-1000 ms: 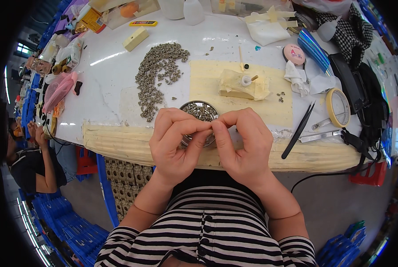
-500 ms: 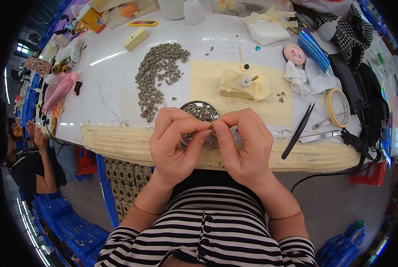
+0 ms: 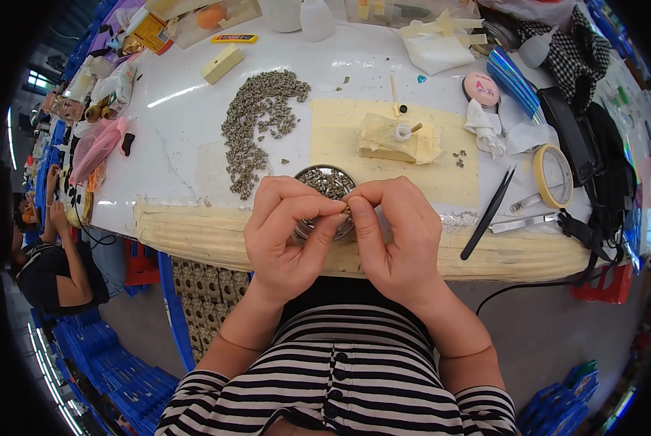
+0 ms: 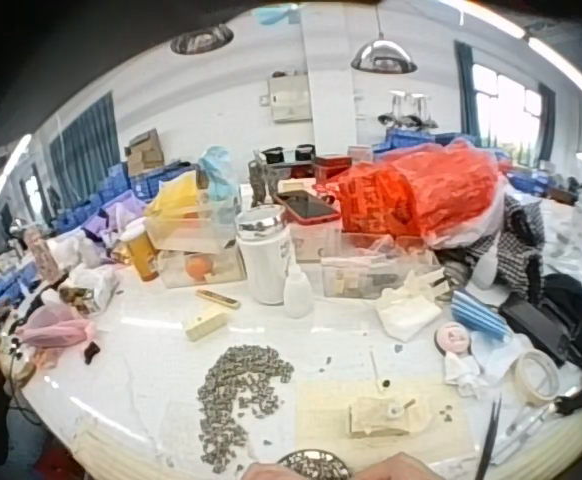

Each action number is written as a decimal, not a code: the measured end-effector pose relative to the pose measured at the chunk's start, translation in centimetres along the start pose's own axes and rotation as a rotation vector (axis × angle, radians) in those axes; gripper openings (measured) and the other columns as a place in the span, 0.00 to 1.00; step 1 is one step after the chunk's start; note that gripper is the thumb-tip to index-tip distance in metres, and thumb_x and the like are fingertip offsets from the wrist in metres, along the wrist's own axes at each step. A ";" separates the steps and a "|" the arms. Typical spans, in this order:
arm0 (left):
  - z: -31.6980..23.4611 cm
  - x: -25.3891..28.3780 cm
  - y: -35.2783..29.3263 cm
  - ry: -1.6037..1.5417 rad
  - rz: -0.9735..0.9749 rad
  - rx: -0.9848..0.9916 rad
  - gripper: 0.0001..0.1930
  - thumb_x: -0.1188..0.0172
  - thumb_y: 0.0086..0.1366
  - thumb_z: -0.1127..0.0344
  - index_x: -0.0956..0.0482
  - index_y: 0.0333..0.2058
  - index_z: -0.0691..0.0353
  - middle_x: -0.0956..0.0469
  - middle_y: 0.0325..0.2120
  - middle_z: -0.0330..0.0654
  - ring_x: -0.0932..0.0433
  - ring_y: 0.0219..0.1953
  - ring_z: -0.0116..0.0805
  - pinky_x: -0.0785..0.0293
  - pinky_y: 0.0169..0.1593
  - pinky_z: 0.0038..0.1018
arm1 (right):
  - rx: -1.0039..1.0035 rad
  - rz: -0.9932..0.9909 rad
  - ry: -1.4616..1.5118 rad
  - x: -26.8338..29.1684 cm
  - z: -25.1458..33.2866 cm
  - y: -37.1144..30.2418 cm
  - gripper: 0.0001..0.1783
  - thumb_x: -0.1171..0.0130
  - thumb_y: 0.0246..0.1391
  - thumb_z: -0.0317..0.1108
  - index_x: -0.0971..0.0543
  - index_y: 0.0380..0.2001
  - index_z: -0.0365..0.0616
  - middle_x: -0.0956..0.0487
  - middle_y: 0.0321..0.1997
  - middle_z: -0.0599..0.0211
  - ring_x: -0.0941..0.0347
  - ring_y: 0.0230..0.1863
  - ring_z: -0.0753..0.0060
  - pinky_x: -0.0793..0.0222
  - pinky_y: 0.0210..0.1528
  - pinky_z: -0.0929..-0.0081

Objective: The person assembles small electronic components by hand, picking up tiny pins or connectors from a metal dish and inserting them into a light-colored rectangular housing on a wooden work surface.

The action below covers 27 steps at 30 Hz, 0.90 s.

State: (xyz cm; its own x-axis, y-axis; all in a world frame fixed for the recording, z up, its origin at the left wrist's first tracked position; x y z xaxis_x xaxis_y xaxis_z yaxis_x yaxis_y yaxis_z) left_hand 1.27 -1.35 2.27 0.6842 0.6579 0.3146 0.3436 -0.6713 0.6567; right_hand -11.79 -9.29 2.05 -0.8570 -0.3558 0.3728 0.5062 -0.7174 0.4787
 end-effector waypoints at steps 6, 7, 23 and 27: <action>0.0 0.0 -0.1 0.004 0.000 0.012 0.10 0.28 0.51 0.78 0.16 0.33 0.60 0.23 0.29 0.38 0.27 0.33 0.38 0.30 0.36 0.29 | -0.004 0.002 0.013 0.1 0.0 0.0 0.03 0.36 0.56 0.24 0.21 0.30 0.37 0.22 0.27 0.62 0.27 0.28 0.62 0.32 0.31 0.71; 0.0 0.0 -0.1 0.004 0.003 0.018 0.10 0.28 0.52 0.78 0.16 0.33 0.60 0.24 0.29 0.38 0.27 0.33 0.38 0.30 0.36 0.29 | 0.003 -0.007 0.015 0.2 0.1 0.0 0.04 0.35 0.55 0.25 0.21 0.30 0.37 0.22 0.27 0.62 0.27 0.28 0.63 0.32 0.31 0.71; 0.0 0.0 -0.1 0.000 0.003 0.023 0.10 0.28 0.51 0.78 0.16 0.33 0.60 0.23 0.29 0.38 0.27 0.33 0.38 0.31 0.37 0.29 | 0.071 -0.045 -0.027 0.1 0.2 0.1 0.04 0.35 0.53 0.23 0.21 0.31 0.38 0.21 0.28 0.63 0.27 0.28 0.62 0.32 0.32 0.70; 0.0 0.1 0.0 -0.020 0.005 0.022 0.10 0.28 0.51 0.78 0.16 0.33 0.60 0.23 0.29 0.38 0.27 0.33 0.37 0.31 0.36 0.29 | 0.026 -0.003 -0.010 -0.1 0.0 0.1 0.02 0.37 0.56 0.23 0.21 0.31 0.37 0.22 0.28 0.61 0.27 0.28 0.61 0.32 0.31 0.70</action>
State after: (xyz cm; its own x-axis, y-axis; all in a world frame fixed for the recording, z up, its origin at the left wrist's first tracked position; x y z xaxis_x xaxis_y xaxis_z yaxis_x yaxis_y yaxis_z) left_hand 1.31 -1.32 2.29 0.6987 0.6479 0.3036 0.3542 -0.6819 0.6400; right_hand -11.70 -9.28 2.09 -0.8576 -0.3473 0.3794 0.5059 -0.7028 0.5001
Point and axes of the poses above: each hand's wrist, its own y-axis towards the middle knuckle, its own x-axis out of the back of the hand, z = x × y, the point moved 3 cm from there along y, towards the middle knuckle
